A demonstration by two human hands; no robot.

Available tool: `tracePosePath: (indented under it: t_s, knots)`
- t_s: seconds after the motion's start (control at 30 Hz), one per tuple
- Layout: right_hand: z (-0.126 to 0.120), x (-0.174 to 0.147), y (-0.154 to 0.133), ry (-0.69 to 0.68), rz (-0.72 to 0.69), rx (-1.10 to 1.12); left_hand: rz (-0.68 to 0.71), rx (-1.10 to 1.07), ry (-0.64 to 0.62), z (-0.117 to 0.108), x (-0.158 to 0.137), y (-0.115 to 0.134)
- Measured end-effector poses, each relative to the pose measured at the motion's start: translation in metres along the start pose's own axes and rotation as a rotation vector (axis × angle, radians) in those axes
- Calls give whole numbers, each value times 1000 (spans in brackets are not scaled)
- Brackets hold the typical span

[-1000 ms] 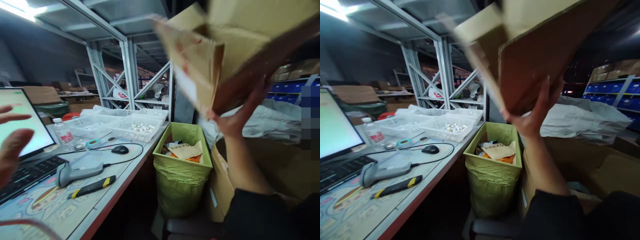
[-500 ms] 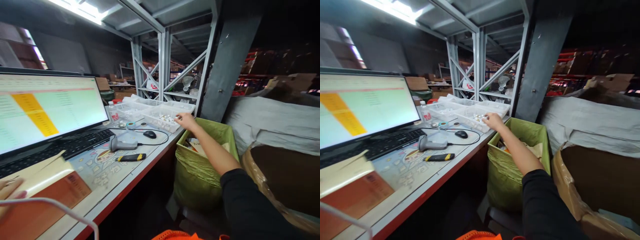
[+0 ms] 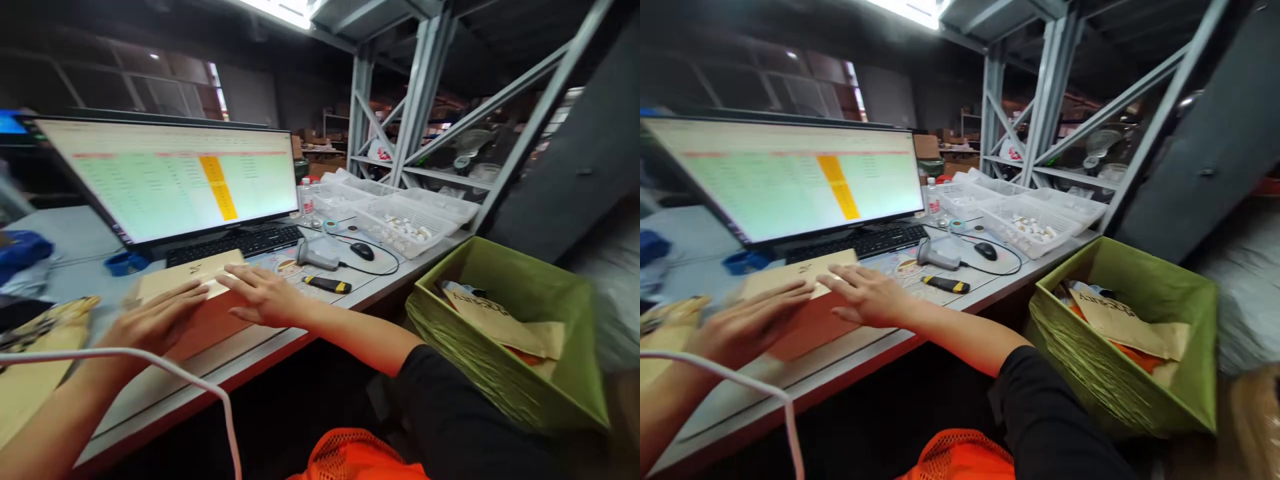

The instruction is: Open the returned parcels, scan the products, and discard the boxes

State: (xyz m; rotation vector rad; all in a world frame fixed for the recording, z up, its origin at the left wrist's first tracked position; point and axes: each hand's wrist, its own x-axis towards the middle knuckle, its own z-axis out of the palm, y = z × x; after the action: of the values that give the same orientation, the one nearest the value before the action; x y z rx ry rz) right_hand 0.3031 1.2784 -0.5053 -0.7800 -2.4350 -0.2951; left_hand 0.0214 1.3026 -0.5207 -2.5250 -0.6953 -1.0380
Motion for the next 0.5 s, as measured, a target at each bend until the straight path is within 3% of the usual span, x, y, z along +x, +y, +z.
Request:
tracePosePath:
  t_s: [0.13,0.27,0.4,0.5]
  knots:
    - [13,12,-8,5,2,26,177,55,86,-11,14,39]
    - [2,2,-8,113,-64,13,202,56,129,-7,28,91]
    - [-31,-42,2,45,-191,21,169,-31,234,4,47,136]
    - [-75,-92,32,37,-56,-1,85,-107,301,3,60,141]
